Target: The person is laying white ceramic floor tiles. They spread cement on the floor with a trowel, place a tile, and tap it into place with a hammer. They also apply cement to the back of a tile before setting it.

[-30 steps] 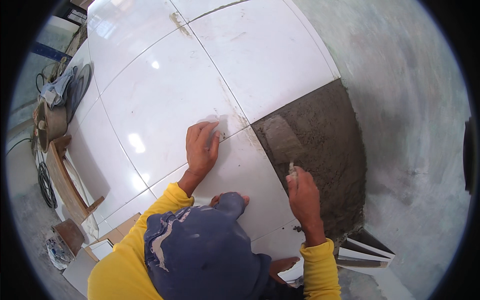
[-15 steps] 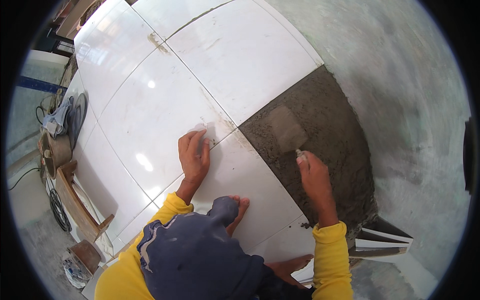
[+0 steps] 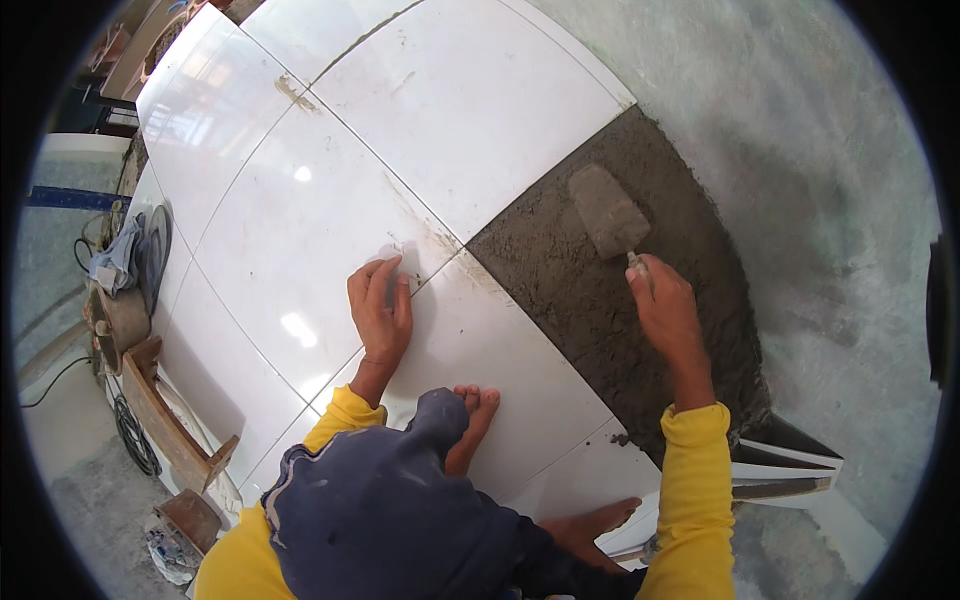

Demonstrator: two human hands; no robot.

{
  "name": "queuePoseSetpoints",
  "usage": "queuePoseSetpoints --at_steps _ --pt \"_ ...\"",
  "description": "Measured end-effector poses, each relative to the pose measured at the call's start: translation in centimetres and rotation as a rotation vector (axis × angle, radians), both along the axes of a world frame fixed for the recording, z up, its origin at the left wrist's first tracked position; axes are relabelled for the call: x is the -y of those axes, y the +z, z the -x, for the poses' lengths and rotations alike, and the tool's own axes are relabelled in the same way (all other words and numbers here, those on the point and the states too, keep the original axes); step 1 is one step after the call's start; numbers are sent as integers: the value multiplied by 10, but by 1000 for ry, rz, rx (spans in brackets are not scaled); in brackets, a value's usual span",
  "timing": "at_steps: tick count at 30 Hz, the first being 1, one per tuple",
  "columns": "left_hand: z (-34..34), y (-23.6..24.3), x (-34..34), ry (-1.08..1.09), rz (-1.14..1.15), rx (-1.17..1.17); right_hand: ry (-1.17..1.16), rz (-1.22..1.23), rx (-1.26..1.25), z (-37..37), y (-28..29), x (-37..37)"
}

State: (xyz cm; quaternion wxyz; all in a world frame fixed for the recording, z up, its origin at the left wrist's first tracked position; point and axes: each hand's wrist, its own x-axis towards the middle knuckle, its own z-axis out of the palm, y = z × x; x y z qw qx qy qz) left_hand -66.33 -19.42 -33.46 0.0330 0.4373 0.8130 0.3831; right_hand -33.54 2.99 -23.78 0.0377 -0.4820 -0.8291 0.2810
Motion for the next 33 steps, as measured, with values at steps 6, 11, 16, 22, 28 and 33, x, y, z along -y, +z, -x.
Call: queuePoseSetpoints --at_steps 6,11,16,22,28,33 --pt "-1 -6 0 -2 22 -21 203 122 63 12 30 59" --pt "-4 -9 2 30 23 57 201 176 307 -12 51 84" --pt "-4 -11 0 28 14 32 120 143 292 -117 59 113" --pt "0 -15 4 8 28 -49 193 110 115 -84 35 76" --pt "-3 -11 -1 -18 51 -44 55 136 -65 -26 0 23" --pt "0 -20 6 -21 79 -57 104 365 43 -45 11 48"
